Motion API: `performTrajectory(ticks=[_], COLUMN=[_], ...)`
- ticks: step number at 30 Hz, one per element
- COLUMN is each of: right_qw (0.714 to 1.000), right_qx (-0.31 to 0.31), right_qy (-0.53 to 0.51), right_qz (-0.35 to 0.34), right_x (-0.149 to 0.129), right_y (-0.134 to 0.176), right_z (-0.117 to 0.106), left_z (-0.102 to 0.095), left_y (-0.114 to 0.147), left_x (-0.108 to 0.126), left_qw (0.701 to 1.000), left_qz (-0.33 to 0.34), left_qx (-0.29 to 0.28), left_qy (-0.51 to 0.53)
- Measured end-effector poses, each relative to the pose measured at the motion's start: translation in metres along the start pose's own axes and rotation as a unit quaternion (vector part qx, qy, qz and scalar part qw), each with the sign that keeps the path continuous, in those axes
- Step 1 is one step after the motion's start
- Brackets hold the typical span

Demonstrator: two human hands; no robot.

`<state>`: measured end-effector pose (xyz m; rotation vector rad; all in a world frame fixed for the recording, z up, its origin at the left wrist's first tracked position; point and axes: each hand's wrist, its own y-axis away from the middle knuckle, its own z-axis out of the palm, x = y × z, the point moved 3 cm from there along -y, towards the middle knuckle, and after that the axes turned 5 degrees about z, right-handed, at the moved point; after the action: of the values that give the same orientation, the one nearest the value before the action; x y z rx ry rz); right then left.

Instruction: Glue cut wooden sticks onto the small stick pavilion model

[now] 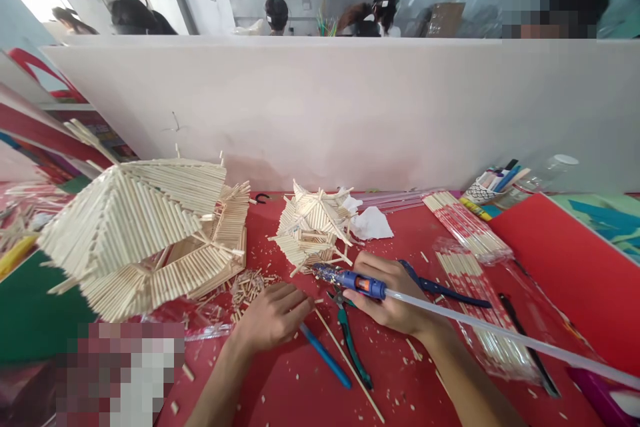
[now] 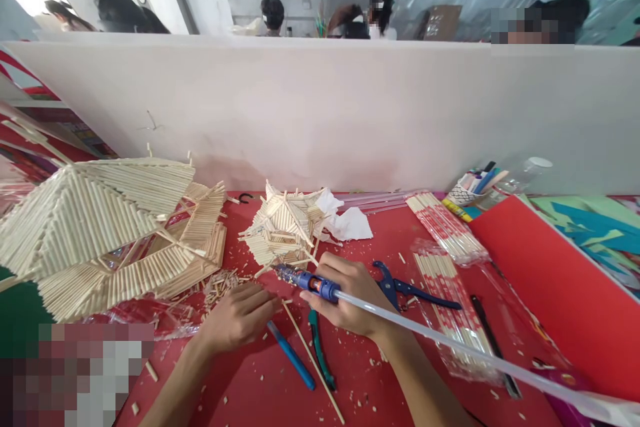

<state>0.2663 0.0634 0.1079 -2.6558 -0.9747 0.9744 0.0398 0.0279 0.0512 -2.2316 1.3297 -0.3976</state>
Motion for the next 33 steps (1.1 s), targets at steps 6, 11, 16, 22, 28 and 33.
performTrajectory(ticks=[6,11,16,22,28,33], right_qw=[1.000,0.999,0.999,0.996,0.996,0.995], right_qx=[0.004,0.000,-0.011,-0.018,-0.023,-0.029], right_qy=[-0.010,-0.017,-0.037,-0.069,-0.064,-0.079], right_qz=[0.016,0.028,0.039,0.049,0.058,0.055], right_x=[0.000,0.003,0.007,0.010,0.015,0.017], right_y=[-0.002,-0.003,-0.004,-0.005,-0.005,-0.005], right_z=[-0.003,-0.006,-0.006,-0.005,-0.005,-0.004], left_z=[-0.013,-0.024,-0.028,-0.020,-0.018,-0.020], left_y=[0.000,0.007,0.000,-0.009,-0.010,-0.016], left_x=[0.006,0.006,0.005,0.000,-0.002,0.000], left_qw=[0.998,0.987,0.966,0.959,0.963,0.965], left_qz=[0.007,-0.067,-0.140,-0.186,-0.167,-0.159], left_qx=[0.065,0.147,0.208,0.177,0.171,0.164], left_qy=[-0.020,-0.019,-0.057,-0.120,-0.125,-0.129])
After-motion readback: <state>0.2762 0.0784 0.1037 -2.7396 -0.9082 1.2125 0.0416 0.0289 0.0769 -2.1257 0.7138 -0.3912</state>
